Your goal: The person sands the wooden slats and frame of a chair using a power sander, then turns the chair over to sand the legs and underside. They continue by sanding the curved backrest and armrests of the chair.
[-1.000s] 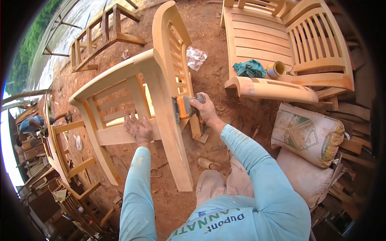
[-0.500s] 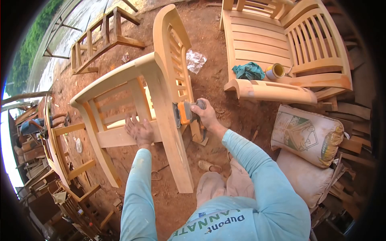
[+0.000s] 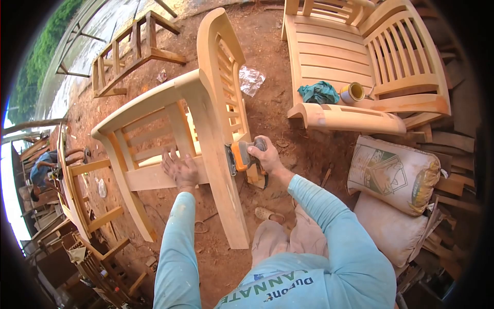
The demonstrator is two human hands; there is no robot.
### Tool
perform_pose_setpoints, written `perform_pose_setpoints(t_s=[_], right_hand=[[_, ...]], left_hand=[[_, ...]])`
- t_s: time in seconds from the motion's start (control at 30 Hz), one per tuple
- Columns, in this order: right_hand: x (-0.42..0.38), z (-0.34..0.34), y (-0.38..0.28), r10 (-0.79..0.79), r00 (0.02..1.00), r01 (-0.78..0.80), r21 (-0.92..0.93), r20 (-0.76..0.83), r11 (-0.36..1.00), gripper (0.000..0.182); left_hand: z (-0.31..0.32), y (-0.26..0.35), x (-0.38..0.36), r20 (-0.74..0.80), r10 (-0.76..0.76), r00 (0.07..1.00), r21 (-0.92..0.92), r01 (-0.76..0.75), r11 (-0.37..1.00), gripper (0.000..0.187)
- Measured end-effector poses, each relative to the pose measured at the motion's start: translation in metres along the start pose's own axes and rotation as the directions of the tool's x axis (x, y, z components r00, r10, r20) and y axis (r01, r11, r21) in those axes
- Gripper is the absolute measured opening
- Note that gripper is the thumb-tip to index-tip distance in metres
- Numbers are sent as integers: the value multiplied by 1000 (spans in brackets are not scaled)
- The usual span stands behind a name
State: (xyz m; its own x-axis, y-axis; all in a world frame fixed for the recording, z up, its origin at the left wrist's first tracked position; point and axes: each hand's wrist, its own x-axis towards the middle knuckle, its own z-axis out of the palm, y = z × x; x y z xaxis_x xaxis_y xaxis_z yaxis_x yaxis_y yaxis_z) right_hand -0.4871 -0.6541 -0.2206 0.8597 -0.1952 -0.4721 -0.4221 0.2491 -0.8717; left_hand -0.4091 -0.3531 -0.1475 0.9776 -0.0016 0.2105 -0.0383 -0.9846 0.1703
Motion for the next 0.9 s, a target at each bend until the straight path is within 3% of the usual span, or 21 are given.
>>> perform_pose_setpoints(t_s=[0.1,0.23,0.47,0.67,0.9], right_hand=[[19,4,-11,-79,995,77,-38,-55,996,64],[26,1,-34,-54,999,54,6,3,999,66],[12,2,-2,-66,997,67,6,-34,998,66],[30,6,-54,-110,993,110,13,-42,994,63],[-52,3,22,-23,998,25,43,-56,999,66]], left_hand=[[2,-2,-1,-3,5,1000,3,-5,1000,65],[1,-1,-1,1,8,1000,0,-8,1000,65],[0,0,-1,3,-5,1000,2,5,1000,64],[2,-2,0,-15,8,1000,-1,-8,1000,64],[2,-1,-1,-10,-5,1000,10,5,1000,63]])
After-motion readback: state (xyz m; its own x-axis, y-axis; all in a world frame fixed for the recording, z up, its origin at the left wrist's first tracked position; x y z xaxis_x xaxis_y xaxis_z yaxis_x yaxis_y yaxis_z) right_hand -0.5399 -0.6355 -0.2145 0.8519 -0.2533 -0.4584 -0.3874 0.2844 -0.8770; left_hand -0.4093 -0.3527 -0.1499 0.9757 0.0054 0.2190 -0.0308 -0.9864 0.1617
